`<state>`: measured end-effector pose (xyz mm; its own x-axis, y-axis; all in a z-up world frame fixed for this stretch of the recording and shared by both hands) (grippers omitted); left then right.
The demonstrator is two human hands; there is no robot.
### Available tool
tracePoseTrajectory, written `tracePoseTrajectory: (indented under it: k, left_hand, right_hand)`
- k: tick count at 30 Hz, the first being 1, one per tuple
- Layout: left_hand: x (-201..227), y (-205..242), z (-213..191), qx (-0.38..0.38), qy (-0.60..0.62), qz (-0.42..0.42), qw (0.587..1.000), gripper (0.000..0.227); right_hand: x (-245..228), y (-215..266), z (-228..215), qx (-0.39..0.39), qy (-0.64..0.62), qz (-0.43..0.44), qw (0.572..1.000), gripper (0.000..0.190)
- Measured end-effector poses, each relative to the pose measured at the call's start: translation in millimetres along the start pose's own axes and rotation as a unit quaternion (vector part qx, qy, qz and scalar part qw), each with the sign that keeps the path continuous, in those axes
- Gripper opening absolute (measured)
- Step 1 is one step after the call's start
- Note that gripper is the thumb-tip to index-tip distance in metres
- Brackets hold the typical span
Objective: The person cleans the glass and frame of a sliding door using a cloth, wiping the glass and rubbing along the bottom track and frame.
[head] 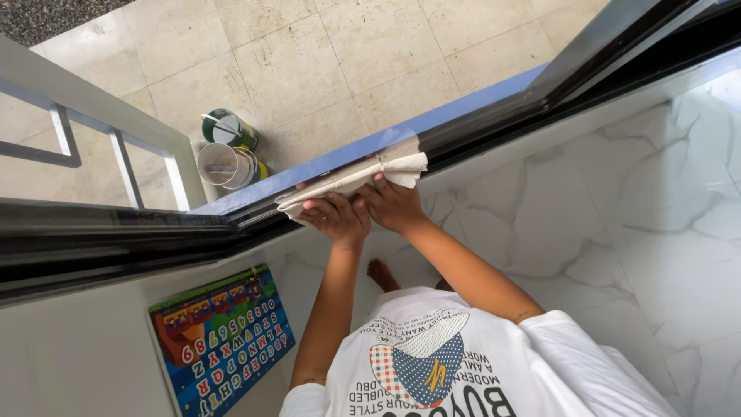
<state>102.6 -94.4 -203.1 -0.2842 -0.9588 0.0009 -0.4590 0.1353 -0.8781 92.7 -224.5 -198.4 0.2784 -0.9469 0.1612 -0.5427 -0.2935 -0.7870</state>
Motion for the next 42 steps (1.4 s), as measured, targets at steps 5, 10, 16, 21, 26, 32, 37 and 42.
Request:
tracePoseTrajectory:
  k: [5,10,16,21,26,32,37,42]
  left_hand:
    - [51,-17,8,-0.004,-0.008,0.028,1.0,0.073]
    - [112,-23,32,0.004,0.031,0.04,0.999,0.075]
    - [182,-25,57,-0.016,0.031,0.049,0.998,0.078]
    - [221,-28,69,-0.01,0.059,0.042,0.997,0.08]
    - [214,-27,69,0.014,0.073,0.057,0.996,0.072]
    - [180,-39,57,0.079,0.079,0.054,0.992,0.056]
    - [125,-39,42,0.091,0.04,0.042,0.994,0.056]
    - [53,-30,24,0.09,-0.015,0.044,0.995,0.063]
  right_hand:
    - [49,17,6,-0.001,-0.02,0.051,0.999,0.051]
    - [115,37,-1,-0.003,0.008,0.063,0.998,0.056]
    - [184,68,-2,-0.002,-0.009,0.079,0.997,0.057]
    - [219,87,-3,-0.011,0.013,0.094,0.995,0.059]
    - [215,86,-11,-0.014,-0.058,0.099,0.993,0.064]
    - [179,59,-17,-0.021,-0.116,0.129,0.985,0.076]
    - [127,41,-6,-0.024,-0.14,0.115,0.983,0.079]
    - [66,9,-1,-0.005,-0.076,0.043,0.996,0.078]
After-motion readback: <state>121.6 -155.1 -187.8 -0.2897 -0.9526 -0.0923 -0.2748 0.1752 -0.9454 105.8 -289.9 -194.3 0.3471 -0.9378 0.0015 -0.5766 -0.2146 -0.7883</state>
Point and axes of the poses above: each hand's wrist, its own y-axis away from the middle knuckle, its own z-axis out of the palm, x = y × z, the point moved 1 cm from there along -y, towards the middle knuckle, and after that the axes turned 1 degree about -z, right-handed, at the moved point
